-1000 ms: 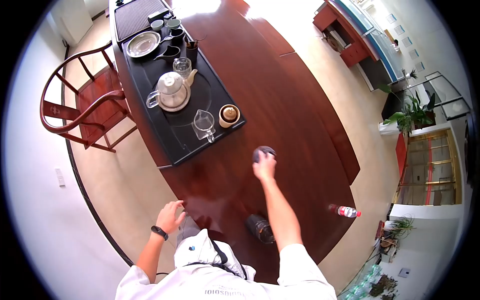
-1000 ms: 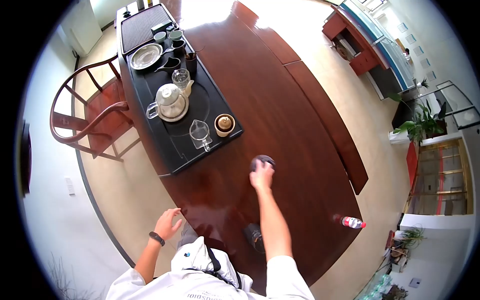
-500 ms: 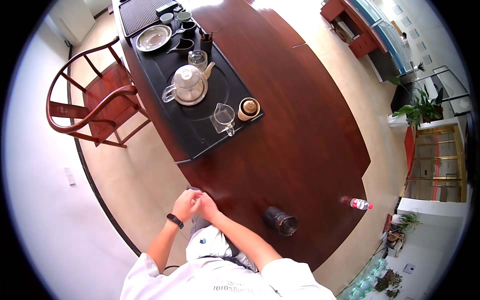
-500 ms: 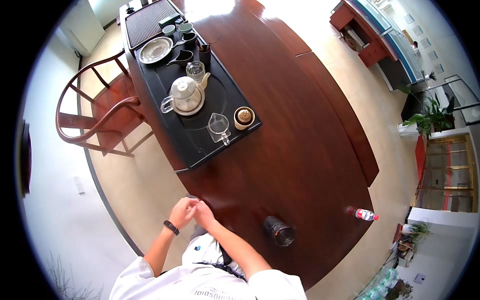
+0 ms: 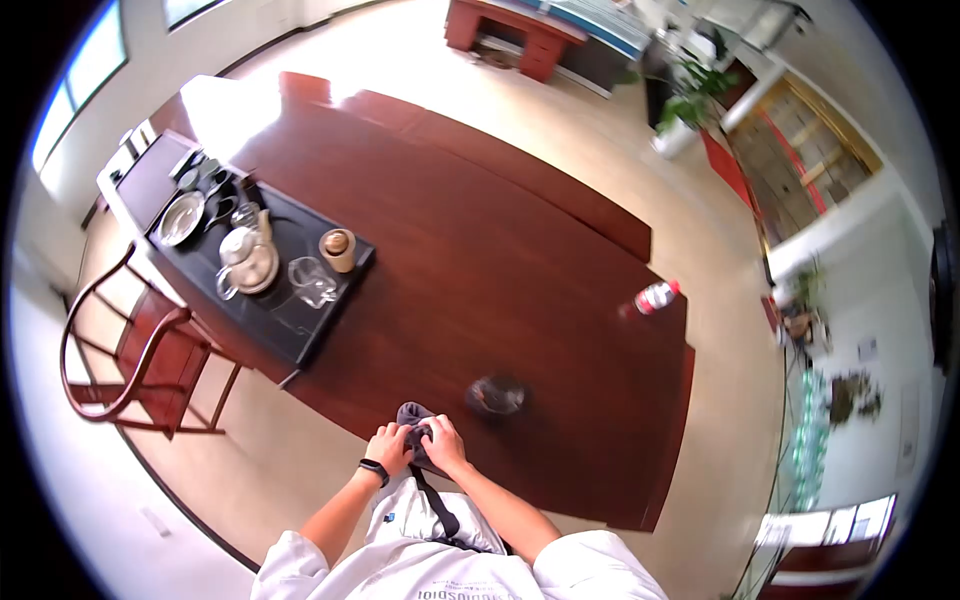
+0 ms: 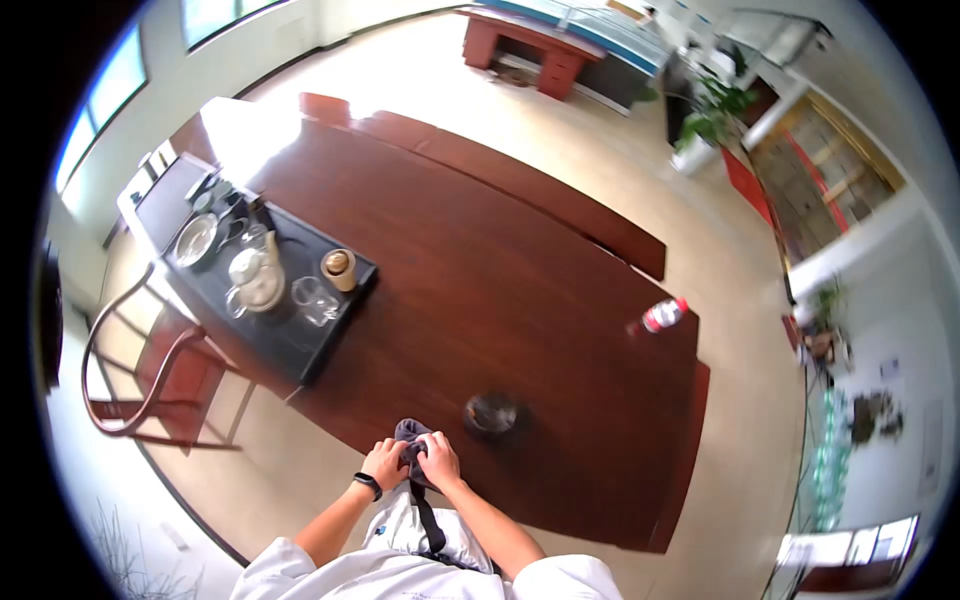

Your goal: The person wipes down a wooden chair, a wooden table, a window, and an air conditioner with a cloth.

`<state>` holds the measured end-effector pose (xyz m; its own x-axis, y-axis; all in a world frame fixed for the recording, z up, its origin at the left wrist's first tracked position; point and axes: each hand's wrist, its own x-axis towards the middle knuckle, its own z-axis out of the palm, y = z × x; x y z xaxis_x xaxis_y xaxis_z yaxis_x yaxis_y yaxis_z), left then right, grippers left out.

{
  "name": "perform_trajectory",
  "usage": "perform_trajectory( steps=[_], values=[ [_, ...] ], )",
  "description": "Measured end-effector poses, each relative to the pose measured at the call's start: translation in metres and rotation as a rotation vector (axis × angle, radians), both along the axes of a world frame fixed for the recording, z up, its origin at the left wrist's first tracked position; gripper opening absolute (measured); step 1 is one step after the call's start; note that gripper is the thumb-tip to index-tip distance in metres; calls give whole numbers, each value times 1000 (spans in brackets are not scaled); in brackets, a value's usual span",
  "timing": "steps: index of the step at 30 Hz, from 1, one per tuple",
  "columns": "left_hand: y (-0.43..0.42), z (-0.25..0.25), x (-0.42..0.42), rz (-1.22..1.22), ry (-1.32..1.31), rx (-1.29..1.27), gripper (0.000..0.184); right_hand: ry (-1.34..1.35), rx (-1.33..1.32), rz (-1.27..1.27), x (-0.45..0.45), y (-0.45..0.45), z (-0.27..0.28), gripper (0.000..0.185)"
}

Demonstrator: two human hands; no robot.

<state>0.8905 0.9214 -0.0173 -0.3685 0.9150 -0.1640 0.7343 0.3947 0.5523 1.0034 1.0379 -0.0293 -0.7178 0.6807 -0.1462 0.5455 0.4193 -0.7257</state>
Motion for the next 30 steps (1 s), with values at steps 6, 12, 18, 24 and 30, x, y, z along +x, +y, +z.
perform_trajectory(
  steps=[6, 12, 18, 24, 30],
  values=[
    [48, -29, 108, -182, 100, -203, 54, 14, 103, -231, 112, -1, -13, 26],
    [106, -47, 226, -512, 273, -257, 61, 26, 282, -456, 246, -15, -40, 39],
    [166, -53, 358, -806, 347, -307, 54, -334, 344, -646, 352, -22, -43, 42],
    [206, -67, 440, -935, 419, -301, 40, -412, 115, -799, 409, 0, -38, 57],
    [237, -63, 484, -836, 368, -279, 35, -456, 134, -729, 457, 39, -36, 57]
  ],
)
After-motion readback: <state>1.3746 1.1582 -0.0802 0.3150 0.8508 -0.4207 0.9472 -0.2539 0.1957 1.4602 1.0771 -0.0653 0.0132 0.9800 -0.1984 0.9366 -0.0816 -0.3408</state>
